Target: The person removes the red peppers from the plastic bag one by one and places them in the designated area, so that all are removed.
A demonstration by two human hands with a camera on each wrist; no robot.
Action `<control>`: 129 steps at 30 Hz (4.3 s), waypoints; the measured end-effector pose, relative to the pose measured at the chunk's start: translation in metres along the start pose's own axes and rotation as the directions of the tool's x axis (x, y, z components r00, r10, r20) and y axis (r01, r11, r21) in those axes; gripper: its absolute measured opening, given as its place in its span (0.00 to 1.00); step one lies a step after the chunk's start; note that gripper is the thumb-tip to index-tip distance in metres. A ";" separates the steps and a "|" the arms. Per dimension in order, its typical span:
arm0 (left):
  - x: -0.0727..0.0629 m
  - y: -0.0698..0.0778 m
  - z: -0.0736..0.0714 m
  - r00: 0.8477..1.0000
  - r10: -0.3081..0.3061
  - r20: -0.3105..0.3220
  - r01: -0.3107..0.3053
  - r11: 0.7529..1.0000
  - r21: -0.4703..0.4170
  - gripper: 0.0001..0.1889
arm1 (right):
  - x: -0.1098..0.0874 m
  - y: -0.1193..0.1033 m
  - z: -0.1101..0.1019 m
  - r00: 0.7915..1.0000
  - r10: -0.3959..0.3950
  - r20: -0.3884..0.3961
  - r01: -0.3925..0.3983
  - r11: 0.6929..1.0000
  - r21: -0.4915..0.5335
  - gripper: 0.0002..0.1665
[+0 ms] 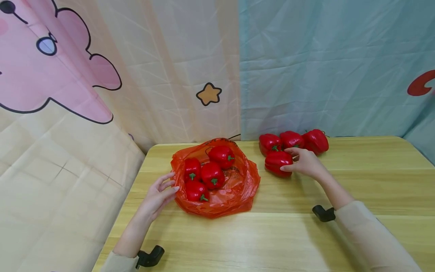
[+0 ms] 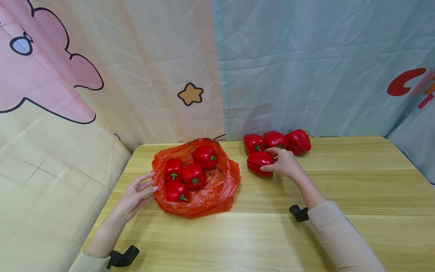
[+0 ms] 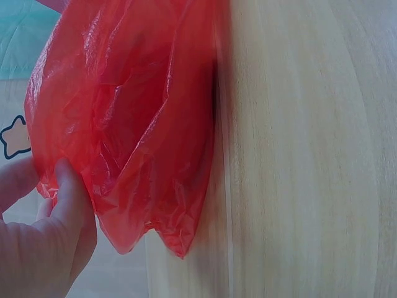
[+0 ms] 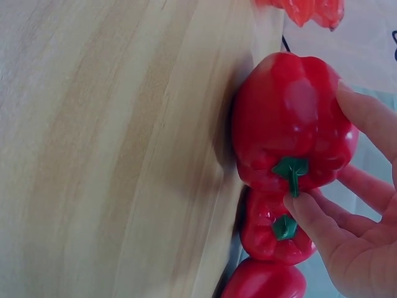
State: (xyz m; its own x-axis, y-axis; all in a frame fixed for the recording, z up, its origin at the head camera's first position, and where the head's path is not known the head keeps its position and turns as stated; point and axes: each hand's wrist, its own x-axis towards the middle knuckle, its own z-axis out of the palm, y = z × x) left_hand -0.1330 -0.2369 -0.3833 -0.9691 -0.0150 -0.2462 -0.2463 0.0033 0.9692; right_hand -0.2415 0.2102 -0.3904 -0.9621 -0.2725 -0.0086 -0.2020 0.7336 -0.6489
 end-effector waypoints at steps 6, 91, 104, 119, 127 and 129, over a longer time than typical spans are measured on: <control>0.001 0.001 0.000 1.000 0.005 0.004 -0.005 1.000 -0.005 0.29 | 0.002 0.000 -0.001 1.000 0.003 -0.002 -0.003 1.000 0.012 0.43; 0.001 0.004 0.000 1.000 -0.008 0.010 0.008 1.000 -0.009 0.29 | 0.080 -0.124 0.056 0.979 -0.164 0.121 0.119 0.943 0.312 0.33; 0.000 0.004 0.002 1.000 -0.001 0.001 0.001 1.000 0.004 0.29 | 0.096 -0.134 0.074 0.991 -0.097 0.088 0.068 0.956 0.287 0.31; -0.001 0.005 0.002 1.000 -0.004 0.010 0.005 1.000 -0.015 0.29 | 0.103 -0.139 0.087 0.998 -0.050 0.027 0.040 0.950 0.308 0.27; -0.002 0.003 0.001 1.000 -0.002 0.012 0.002 1.000 -0.012 0.29 | 0.102 -0.134 0.093 0.998 -0.046 0.038 0.034 0.960 0.276 0.28; -0.002 0.003 0.001 1.000 -0.001 0.014 0.001 1.000 -0.012 0.29 | 0.103 -0.133 0.095 0.998 -0.052 0.038 0.041 0.966 0.256 0.29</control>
State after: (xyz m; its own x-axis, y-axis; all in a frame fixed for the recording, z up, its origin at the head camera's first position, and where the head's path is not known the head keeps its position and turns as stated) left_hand -0.1323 -0.2356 -0.3799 -0.9690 -0.0005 -0.2472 -0.2472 -0.0087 0.9689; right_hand -0.2961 0.0259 -0.3773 -0.9427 -0.3337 -0.0034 -0.1875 0.5381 -0.8218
